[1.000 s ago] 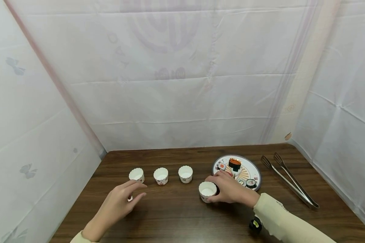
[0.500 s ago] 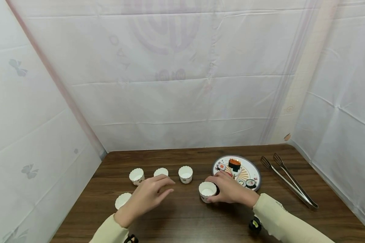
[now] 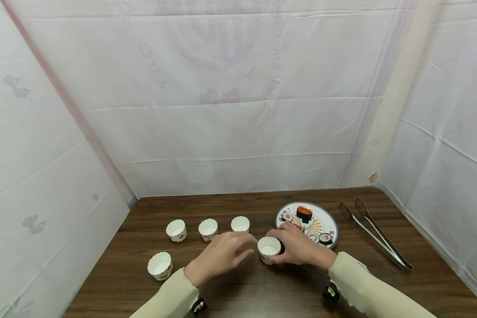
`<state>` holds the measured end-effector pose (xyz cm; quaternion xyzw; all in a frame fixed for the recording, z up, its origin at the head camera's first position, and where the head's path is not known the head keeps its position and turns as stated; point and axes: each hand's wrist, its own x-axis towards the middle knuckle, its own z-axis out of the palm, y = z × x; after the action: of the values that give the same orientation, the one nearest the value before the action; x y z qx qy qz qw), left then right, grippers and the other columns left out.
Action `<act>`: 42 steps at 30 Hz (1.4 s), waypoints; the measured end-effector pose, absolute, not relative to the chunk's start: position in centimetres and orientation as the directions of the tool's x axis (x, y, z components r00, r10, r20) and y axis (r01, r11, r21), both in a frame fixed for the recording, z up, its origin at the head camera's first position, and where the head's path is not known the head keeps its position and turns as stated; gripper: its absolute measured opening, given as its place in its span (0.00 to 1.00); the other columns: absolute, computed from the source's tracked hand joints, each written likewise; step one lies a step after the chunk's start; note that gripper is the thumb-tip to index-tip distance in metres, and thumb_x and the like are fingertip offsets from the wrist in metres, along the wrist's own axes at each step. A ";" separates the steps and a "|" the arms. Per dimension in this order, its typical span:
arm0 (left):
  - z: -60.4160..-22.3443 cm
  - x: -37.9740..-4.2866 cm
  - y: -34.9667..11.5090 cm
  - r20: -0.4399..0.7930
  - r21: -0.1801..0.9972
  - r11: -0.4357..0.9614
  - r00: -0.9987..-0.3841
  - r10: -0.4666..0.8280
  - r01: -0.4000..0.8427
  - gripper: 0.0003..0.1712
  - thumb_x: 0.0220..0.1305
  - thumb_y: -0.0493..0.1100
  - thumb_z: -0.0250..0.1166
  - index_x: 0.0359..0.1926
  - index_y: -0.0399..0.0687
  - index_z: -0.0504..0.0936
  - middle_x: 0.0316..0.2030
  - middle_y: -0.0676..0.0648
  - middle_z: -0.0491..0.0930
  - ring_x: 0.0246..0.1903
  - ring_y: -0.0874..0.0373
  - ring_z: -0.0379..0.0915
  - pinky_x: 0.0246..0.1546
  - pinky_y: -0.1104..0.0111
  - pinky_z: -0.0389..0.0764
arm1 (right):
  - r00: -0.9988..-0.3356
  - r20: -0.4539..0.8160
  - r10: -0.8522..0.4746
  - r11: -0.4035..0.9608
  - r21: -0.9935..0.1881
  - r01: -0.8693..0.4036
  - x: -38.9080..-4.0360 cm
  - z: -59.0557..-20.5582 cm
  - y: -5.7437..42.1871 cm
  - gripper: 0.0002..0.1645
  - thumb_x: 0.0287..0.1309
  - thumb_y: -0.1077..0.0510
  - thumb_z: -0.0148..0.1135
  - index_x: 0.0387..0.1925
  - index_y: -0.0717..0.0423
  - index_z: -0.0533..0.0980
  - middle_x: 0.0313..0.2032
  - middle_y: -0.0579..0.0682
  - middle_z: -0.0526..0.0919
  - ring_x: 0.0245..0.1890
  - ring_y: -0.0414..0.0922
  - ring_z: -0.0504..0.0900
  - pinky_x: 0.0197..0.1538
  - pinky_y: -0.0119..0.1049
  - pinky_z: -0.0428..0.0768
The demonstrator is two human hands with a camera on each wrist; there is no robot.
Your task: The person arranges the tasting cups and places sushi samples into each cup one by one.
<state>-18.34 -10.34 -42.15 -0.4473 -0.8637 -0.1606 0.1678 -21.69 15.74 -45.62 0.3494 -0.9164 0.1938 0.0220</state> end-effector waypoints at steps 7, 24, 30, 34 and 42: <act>-43.0 -18.7 -8.5 0.334 0.158 0.546 -0.565 0.754 0.823 0.10 0.68 0.42 0.71 0.49 0.49 0.87 0.46 0.55 0.86 0.41 0.67 0.82 0.39 0.74 0.81 | -0.759 0.163 -0.630 0.686 -0.341 -0.642 -21.6 -45.6 15.6 0.31 0.54 0.38 0.77 0.56 0.43 0.81 0.46 0.44 0.82 0.50 0.45 0.75 0.48 0.45 0.74; -44.0 -19.4 -7.1 0.277 0.137 0.499 -0.517 0.810 0.856 0.06 0.66 0.39 0.73 0.43 0.51 0.88 0.39 0.57 0.86 0.36 0.71 0.80 0.36 0.82 0.76 | -0.751 0.179 -0.636 0.682 -0.326 -0.655 -21.6 -46.0 15.5 0.32 0.54 0.36 0.76 0.56 0.45 0.81 0.46 0.43 0.82 0.49 0.44 0.75 0.50 0.45 0.73; -44.0 -19.6 -6.9 0.245 0.128 0.512 -0.527 0.813 0.849 0.05 0.64 0.36 0.73 0.38 0.52 0.88 0.35 0.58 0.85 0.33 0.73 0.77 0.33 0.81 0.75 | -0.751 0.192 -0.632 0.679 -0.331 -0.655 -21.6 -45.9 15.6 0.30 0.54 0.38 0.77 0.55 0.44 0.81 0.46 0.43 0.81 0.48 0.44 0.75 0.48 0.43 0.72; -44.0 -19.6 -6.7 0.225 0.120 0.532 -0.545 0.808 0.838 0.05 0.65 0.35 0.72 0.36 0.51 0.88 0.33 0.59 0.84 0.32 0.73 0.75 0.32 0.81 0.74 | -0.753 0.188 -0.630 0.676 -0.345 -0.651 -21.6 -45.8 15.6 0.30 0.54 0.39 0.77 0.55 0.45 0.81 0.46 0.44 0.81 0.47 0.43 0.74 0.48 0.43 0.72; -44.1 -19.6 -6.5 0.237 0.094 0.537 -0.543 0.806 0.838 0.04 0.66 0.36 0.72 0.34 0.50 0.87 0.30 0.59 0.82 0.28 0.73 0.71 0.29 0.80 0.71 | -0.757 0.184 -0.627 0.681 -0.343 -0.647 -21.5 -45.8 15.7 0.31 0.53 0.39 0.78 0.56 0.45 0.81 0.47 0.43 0.82 0.48 0.44 0.74 0.49 0.44 0.72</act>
<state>-19.58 -6.47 -44.08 -0.4708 -0.8728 -0.0984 0.0826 -21.54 15.65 -45.77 0.3476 -0.9164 0.1970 0.0256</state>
